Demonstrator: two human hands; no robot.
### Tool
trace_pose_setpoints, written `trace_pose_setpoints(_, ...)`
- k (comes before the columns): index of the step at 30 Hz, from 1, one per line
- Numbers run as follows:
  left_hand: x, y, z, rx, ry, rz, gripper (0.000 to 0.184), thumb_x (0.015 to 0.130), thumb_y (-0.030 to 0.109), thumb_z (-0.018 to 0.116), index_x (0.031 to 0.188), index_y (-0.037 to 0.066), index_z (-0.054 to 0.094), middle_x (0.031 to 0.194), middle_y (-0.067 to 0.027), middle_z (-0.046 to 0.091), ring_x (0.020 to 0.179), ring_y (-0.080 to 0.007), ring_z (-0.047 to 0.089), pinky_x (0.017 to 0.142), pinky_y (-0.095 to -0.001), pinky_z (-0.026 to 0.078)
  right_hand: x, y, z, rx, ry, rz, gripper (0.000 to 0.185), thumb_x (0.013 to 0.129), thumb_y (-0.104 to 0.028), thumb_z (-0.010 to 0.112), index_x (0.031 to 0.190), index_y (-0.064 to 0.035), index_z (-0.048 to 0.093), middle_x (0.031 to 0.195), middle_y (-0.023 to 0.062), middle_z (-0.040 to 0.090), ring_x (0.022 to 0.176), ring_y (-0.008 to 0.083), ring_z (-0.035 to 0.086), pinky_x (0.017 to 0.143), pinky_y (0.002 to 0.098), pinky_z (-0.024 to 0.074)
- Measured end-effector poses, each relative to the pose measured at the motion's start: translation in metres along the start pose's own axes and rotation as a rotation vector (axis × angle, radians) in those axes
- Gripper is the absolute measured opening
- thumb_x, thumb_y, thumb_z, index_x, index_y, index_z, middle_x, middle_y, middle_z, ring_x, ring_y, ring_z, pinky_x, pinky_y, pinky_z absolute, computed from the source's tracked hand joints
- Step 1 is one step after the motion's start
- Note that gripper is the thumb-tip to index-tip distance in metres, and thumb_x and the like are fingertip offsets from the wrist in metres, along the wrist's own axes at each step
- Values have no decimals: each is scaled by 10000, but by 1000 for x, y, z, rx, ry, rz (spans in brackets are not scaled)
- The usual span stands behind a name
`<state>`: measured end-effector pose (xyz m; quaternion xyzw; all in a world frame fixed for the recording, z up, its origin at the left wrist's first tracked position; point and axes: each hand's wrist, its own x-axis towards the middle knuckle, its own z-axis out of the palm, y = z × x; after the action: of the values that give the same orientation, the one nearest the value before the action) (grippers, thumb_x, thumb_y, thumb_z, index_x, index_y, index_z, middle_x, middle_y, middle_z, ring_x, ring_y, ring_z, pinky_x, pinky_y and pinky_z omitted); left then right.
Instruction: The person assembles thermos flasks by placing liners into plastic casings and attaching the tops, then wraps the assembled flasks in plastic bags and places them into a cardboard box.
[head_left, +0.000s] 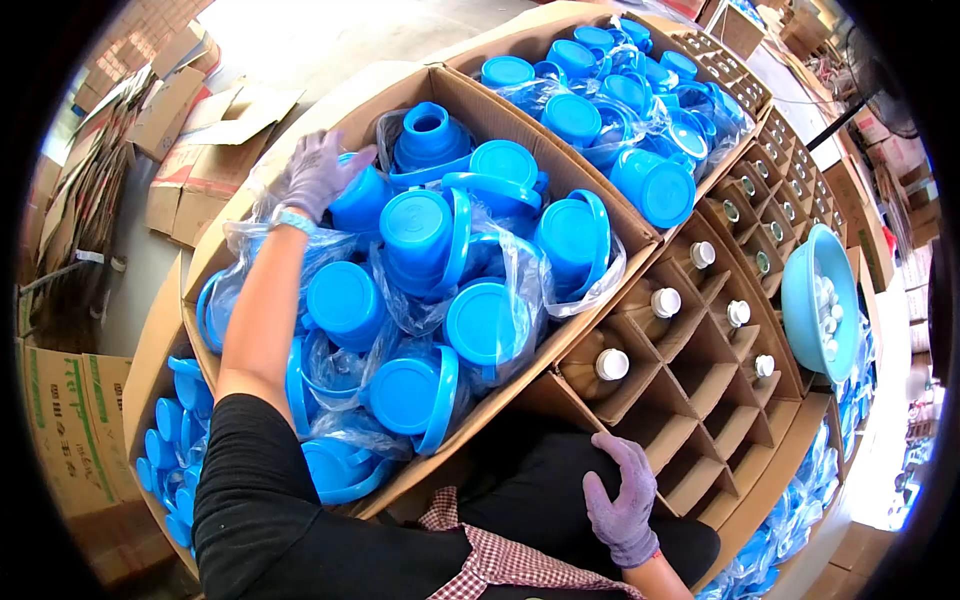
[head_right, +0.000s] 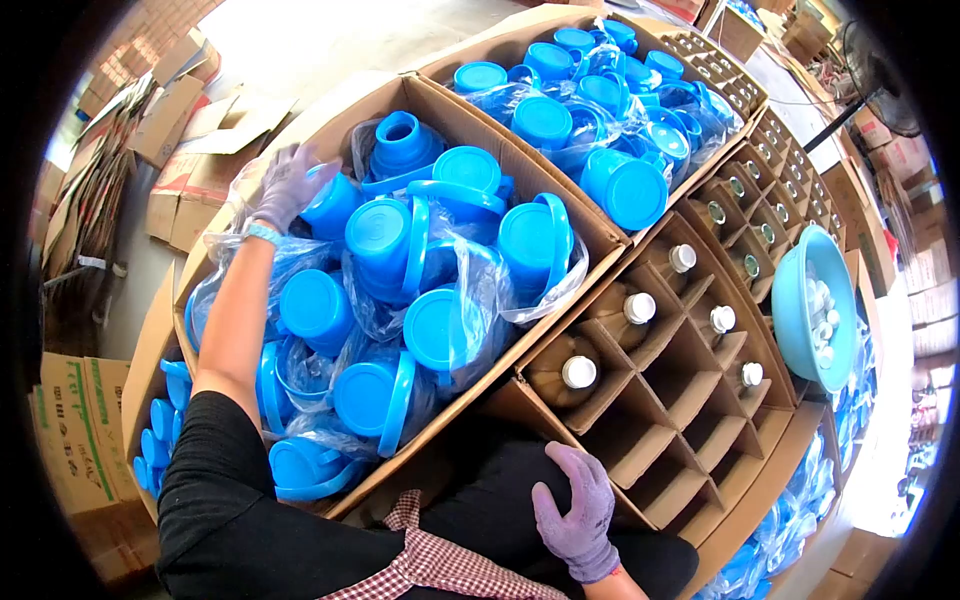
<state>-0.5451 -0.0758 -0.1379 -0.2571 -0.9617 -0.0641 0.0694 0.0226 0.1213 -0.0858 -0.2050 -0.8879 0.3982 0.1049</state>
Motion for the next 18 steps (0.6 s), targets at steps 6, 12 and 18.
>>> trace_pose_setpoints(6,75,58,16,-22,-327,-122,573,902,531,608,1191,56,745,1263,-184,714,1183,-353,676,1026,-439,516,-1,-2,2,-5,33,23,438,817,-108,717,1236,-4,645,1201,186,687,1102,387,647,981,448,517)
trace_pose_setpoints(12,167,22,102,230,-486,94,287,887,355,699,1027,117,776,990,-39,762,865,-188,723,702,-350,576,0,3,1,11,60,30,439,827,-128,715,1242,-4,643,1196,184,690,1100,386,649,980,449,518)
trace_pose_setpoints(18,53,97,-16,-321,-626,0,410,815,339,809,1125,71,790,876,-123,774,749,-257,734,731,-396,592,0,8,-2,31,47,15,447,820,-113,722,1246,-4,645,1203,182,692,1105,383,652,979,450,521)
